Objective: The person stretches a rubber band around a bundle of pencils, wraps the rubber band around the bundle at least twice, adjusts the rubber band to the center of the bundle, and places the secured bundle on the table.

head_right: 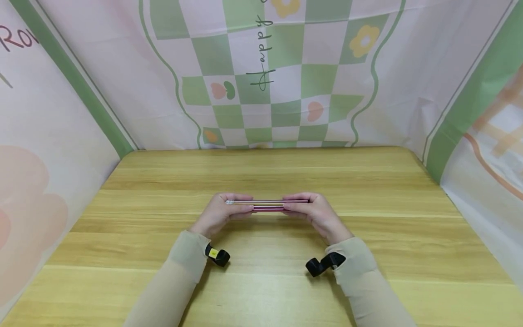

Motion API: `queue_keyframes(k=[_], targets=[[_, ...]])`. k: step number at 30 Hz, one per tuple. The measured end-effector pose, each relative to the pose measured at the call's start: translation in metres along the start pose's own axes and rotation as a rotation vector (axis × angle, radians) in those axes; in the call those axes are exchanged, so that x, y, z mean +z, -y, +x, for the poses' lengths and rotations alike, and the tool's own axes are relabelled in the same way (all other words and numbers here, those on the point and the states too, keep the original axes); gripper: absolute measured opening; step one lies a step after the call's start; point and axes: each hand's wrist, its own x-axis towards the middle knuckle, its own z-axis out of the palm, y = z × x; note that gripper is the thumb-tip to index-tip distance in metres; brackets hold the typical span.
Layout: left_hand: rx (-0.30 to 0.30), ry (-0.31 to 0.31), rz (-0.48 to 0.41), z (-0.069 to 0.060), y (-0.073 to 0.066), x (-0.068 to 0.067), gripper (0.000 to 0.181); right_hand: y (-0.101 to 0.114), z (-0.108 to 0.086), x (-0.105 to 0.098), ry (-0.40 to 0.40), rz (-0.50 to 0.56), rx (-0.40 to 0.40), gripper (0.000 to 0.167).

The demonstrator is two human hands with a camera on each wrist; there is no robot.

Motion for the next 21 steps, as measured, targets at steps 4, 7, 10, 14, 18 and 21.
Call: queue_keyframes(k=[4,7,10,14,18,21], targets=[[0.006,-0.001,-0.011,-0.001,0.0,-0.001,0.034,0.001,-0.002,-0.006,-0.01,-0.005,-0.017,0.031],[0.003,-0.008,-0.021,-0.001,-0.001,-0.002,0.034,0.002,-0.003,-0.011,0.001,0.0,-0.03,0.032],[-0.008,-0.017,-0.018,-0.001,-0.001,-0.002,0.034,0.004,-0.005,-0.017,0.008,-0.006,-0.039,0.032],[-0.022,-0.026,-0.01,-0.002,-0.003,-0.003,0.034,0.006,-0.008,-0.024,-0.005,-0.027,-0.033,0.031],[-0.025,-0.03,0.0,-0.002,-0.004,-0.003,0.034,0.008,-0.01,-0.03,-0.008,-0.012,-0.033,0.03],[-0.022,-0.03,0.001,-0.001,-0.003,-0.005,0.034,0.01,-0.011,-0.034,0.002,0.001,-0.041,0.03]])
